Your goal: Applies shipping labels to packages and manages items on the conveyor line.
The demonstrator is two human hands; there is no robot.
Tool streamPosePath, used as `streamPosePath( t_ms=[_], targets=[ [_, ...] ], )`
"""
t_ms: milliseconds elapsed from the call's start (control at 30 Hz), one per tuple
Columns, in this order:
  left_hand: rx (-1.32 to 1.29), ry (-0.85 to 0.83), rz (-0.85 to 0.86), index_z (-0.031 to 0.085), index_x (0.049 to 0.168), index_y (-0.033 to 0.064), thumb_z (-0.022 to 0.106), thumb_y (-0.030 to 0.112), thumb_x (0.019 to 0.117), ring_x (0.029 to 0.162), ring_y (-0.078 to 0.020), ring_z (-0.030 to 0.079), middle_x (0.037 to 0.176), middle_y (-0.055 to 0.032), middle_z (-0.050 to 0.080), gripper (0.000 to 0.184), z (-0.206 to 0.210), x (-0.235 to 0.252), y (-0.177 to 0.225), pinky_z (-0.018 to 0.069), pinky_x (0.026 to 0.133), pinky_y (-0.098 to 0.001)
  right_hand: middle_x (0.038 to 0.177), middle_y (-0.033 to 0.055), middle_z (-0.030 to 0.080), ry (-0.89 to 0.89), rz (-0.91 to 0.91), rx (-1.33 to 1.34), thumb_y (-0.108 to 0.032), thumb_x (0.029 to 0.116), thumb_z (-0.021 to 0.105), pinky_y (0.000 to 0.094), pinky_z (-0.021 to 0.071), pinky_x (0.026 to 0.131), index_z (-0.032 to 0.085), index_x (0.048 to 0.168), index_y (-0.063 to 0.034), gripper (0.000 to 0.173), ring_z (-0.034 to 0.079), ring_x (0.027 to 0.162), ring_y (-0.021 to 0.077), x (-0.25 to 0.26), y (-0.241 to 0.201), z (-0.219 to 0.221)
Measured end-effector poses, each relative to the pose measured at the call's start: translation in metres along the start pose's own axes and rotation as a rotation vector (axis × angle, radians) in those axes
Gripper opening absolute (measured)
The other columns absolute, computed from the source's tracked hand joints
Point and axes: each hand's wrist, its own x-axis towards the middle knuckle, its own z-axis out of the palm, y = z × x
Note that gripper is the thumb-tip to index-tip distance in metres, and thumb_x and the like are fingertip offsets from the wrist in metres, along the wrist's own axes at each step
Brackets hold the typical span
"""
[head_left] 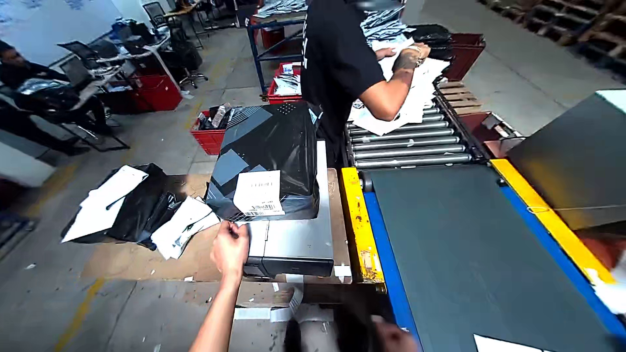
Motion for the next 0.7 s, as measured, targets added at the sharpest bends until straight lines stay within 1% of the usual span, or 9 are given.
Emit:
streamPosePath(
  t_ms=[67,133,200,267,300,333,433,500,700],
  targets=[
    [-0.006,-0.025,-0.001,0.063,0.090,0.0079,0.058,0.031,0.0979,0.077,-0.0384,0.064,0.077,-0.0145,0.064,0.025,-0.002,0.000,-0.003,0.0452,0.066,-0.0633,0.069,0.0069,0.069,-0.142,-0.215,0.175,-0.036,0.0975,0.069,0.0458,0.0580,0.063,0.071,0.075,-0.0051,0.039,0.067,0.062,0.0201,-0.009,-0.041,0.093],
    [-0.018,-0.036,0.007,0.062,0.090,0.0091,0.059,0.032,0.0975,0.078,-0.0378,0.065,0.078,-0.0140,0.065,0.024,-0.003,0.001,-0.008,0.0461,0.067,-0.0629,0.068,0.0056,0.070,-0.285,-0.206,0.377,-0.027,0.0972,0.069,0.0380,0.0595,0.057,0.071,0.081,-0.0024,0.029,0.067,0.057,0.0164,-0.009,-0.076,0.157],
    [-0.017,-0.051,0.014,0.062,0.092,0.0091,0.060,0.033,0.0975,0.081,-0.0381,0.066,0.082,-0.0149,0.066,0.025,-0.005,0.001,-0.011,0.0468,0.069,-0.0631,0.087,0.0122,0.076,-0.446,-0.029,0.454,-0.024,0.0981,0.071,0.0408,0.0635,0.069,0.068,0.116,0.0018,0.031,0.074,0.073,0.0220,-0.009,-0.109,0.181],
    [-0.004,-0.070,0.021,0.064,0.095,0.0085,0.060,0.034,0.0980,0.086,-0.0379,0.066,0.089,-0.0160,0.068,0.026,-0.010,0.000,-0.011,0.0482,0.071,-0.0623,0.118,0.0148,0.073,-0.526,0.109,0.448,-0.028,0.0966,0.074,0.0446,0.0588,0.092,0.055,0.142,-0.0023,0.055,0.072,0.104,0.0247,-0.006,-0.126,0.189],
    [0.005,-0.077,0.026,0.064,0.096,0.0086,0.060,0.034,0.0981,0.087,-0.0377,0.067,0.091,-0.0160,0.068,0.026,-0.011,0.000,-0.010,0.0488,0.071,-0.0616,0.126,0.0142,0.071,-0.526,0.131,0.447,-0.030,0.0957,0.074,0.0447,0.0571,0.097,0.054,0.143,-0.0029,0.058,0.070,0.112,0.0243,-0.004,-0.130,0.191],
    [0.011,-0.085,0.030,0.064,0.097,0.0085,0.060,0.034,0.0982,0.088,-0.0378,0.067,0.093,-0.0163,0.069,0.026,-0.012,0.000,-0.009,0.0491,0.072,-0.0614,0.122,0.0146,0.072,-0.501,0.148,0.462,-0.028,0.0950,0.075,0.0446,0.0593,0.094,0.057,0.138,-0.0017,0.054,0.072,0.107,0.0251,-0.003,-0.132,0.193],
    [0.017,-0.105,0.042,0.064,0.098,0.0087,0.060,0.035,0.0981,0.089,-0.0375,0.067,0.097,-0.0158,0.068,0.026,-0.014,0.000,-0.009,0.0491,0.072,-0.0611,0.095,0.0174,0.077,-0.467,0.224,0.566,-0.017,0.1001,0.069,0.0436,0.0666,0.069,0.057,0.124,0.0013,0.033,0.078,0.076,0.0296,-0.010,-0.143,0.185],
    [0.023,-0.110,0.048,0.065,0.098,0.0087,0.060,0.034,0.0981,0.091,-0.0378,0.067,0.098,-0.0162,0.069,0.026,-0.013,0.001,-0.009,0.0489,0.073,-0.0613,0.087,0.0186,0.076,-0.478,0.210,0.589,-0.015,0.1012,0.067,0.0436,0.0664,0.064,0.055,0.124,0.0015,0.030,0.077,0.069,0.0306,-0.010,-0.143,0.179],
    [0.018,-0.108,0.046,0.063,0.096,0.0083,0.060,0.034,0.0978,0.091,-0.0371,0.067,0.099,-0.0162,0.068,0.026,-0.010,0.000,-0.010,0.0485,0.072,-0.0606,0.102,0.0131,0.077,-0.448,0.204,0.579,-0.018,0.0991,0.069,0.0397,0.0606,0.056,0.055,0.132,-0.0070,0.037,0.076,0.075,0.0274,0.004,-0.141,0.164]
  ],
)
